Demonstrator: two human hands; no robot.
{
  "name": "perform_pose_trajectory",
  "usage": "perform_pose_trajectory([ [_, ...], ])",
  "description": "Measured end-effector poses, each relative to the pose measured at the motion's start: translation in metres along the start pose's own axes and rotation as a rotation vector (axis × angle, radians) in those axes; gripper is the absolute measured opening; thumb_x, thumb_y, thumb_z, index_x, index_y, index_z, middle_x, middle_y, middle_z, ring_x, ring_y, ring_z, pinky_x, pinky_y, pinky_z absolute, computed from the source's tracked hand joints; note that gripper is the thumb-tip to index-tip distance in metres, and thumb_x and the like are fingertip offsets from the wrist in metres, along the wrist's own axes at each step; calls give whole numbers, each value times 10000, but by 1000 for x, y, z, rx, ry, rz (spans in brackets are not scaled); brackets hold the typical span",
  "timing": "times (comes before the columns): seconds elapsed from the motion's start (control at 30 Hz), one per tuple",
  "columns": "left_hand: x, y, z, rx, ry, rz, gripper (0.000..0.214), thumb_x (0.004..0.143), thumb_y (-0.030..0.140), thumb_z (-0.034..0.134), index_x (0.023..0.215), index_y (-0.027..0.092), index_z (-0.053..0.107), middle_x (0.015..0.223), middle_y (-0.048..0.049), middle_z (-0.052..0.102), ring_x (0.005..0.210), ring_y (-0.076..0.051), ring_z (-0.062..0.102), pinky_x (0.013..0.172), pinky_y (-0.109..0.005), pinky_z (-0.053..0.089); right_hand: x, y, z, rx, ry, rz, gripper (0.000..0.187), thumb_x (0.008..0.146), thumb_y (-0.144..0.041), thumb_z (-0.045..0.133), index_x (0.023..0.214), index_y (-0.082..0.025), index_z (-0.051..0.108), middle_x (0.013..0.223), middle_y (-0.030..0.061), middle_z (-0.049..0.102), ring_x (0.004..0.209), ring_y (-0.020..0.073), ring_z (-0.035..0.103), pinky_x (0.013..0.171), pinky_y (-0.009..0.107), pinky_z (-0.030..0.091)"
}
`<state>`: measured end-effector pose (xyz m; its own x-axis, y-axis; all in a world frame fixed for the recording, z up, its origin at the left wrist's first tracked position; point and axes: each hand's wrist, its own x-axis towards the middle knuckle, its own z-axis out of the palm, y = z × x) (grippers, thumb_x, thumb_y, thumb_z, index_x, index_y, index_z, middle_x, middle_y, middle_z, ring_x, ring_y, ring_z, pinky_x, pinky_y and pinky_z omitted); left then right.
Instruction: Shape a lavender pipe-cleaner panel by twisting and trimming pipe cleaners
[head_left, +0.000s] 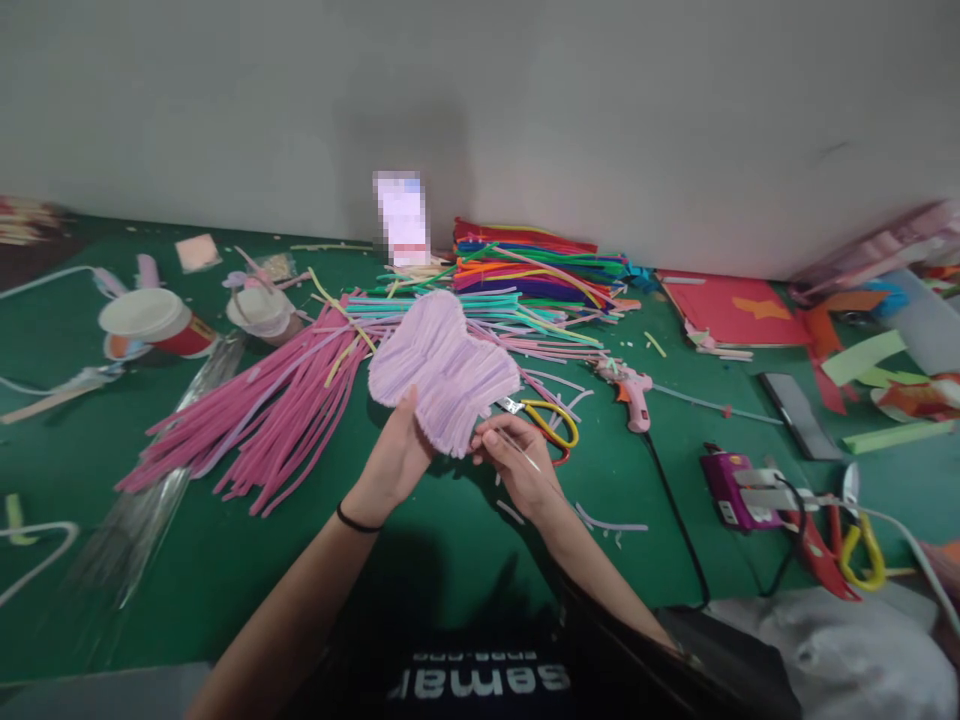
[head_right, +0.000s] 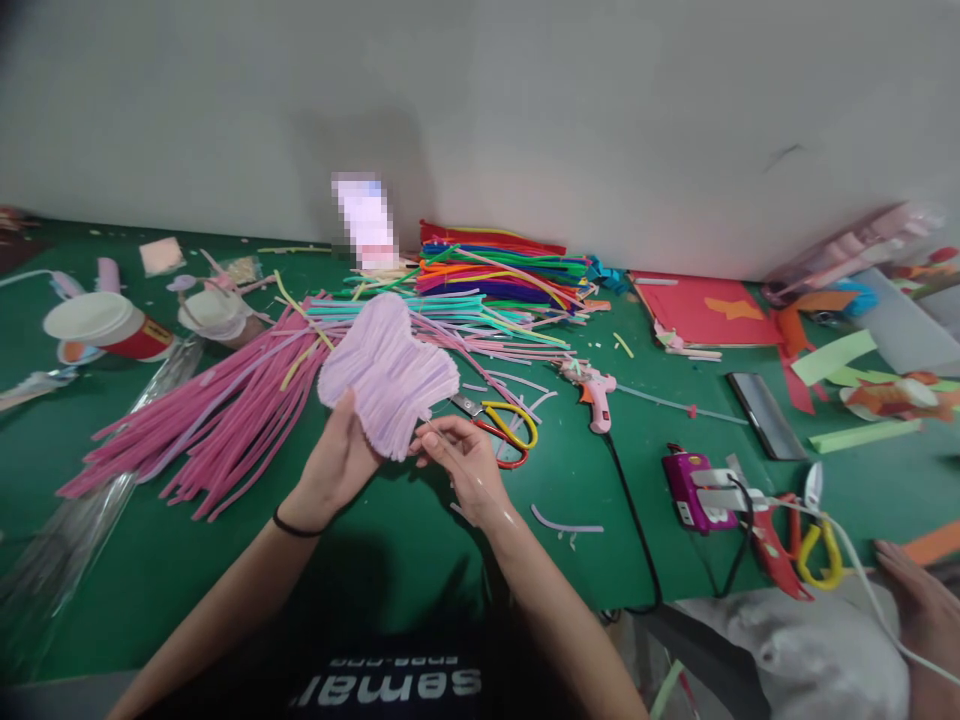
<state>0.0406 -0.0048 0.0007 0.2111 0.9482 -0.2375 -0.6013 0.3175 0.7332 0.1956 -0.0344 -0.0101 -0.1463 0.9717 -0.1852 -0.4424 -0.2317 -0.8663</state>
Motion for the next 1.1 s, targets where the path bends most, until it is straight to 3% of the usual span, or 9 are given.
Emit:
perform_pose_trajectory([
  [0.23,8,8,-7,-26,201,117,441,840,383,640,1248,224,584,1261,-52,646,1215,-229,561,982,-327,502,-2,-2,-1,-110,-41,-52,248,708,-375,778,834,-219,632,737,-1,682,677,148,656,666,296,540],
  [0.43,5,0,-1,-18,247,114,483,806,305,692,1266,219,571,1249,-50,655,1205,-223,571,990,-306,504,-9,-1,7,-148,42,-278,542,673,-316,809,1085,-347,458,1044,-6,621,771,166,679,713,352,574],
  [0.67,2,-4,-2,-35,99,-88,485,869,471,570,1276,206,571,1201,-100,676,1081,-253,650,892,-355,547,-12,-16,-6,-659,-58,-574,185,851,-287,648,1033,-316,645,962,27,683,922,210,650,817,379,525],
  [0.83,-31,16,-6,476,-391,-427,533,830,613,518,869,128,735,787,-166,743,685,-264,716,618,-344,561,13,-76,-5,-928,32,-593,206,928,-354,526,953,-266,711,850,26,700,699,178,619,696,333,489],
  [0.87,-37,23,-4,640,-367,-315,418,790,551,618,775,149,730,644,-110,715,535,-220,670,522,-301,523,19,-88,-2,-991,40,-613,207,915,-370,547,935,-259,720,840,27,693,739,185,616,720,332,480],
  [0.9,-41,31,0,778,-187,-103,328,776,498,660,726,178,715,540,-48,656,472,-179,611,498,-273,491,25,-98,2,-1049,28,-654,213,904,-382,563,883,-251,729,820,29,679,773,191,608,738,332,469],
  [0.97,-42,46,11,923,162,372,174,727,384,740,768,218,710,649,-20,662,586,-168,608,589,-260,490,36,-112,12,-1178,29,-737,226,891,-389,578,831,-236,734,846,40,635,808,193,575,757,343,450],
  [1.0,-39,52,17,950,233,541,224,680,338,785,868,235,717,788,-28,690,704,-185,626,685,-271,498,42,-116,17,-1249,46,-784,228,884,-391,587,813,-232,734,904,51,621,871,208,556,795,364,434],
  [1.1,-12,62,28,948,70,662,438,683,313,783,1103,253,675,1118,-51,675,1040,-245,597,887,-308,460,57,-114,31,-1399,85,-847,253,884,-400,586,752,-230,717,1014,60,633,1048,270,483,884,441,347],
])
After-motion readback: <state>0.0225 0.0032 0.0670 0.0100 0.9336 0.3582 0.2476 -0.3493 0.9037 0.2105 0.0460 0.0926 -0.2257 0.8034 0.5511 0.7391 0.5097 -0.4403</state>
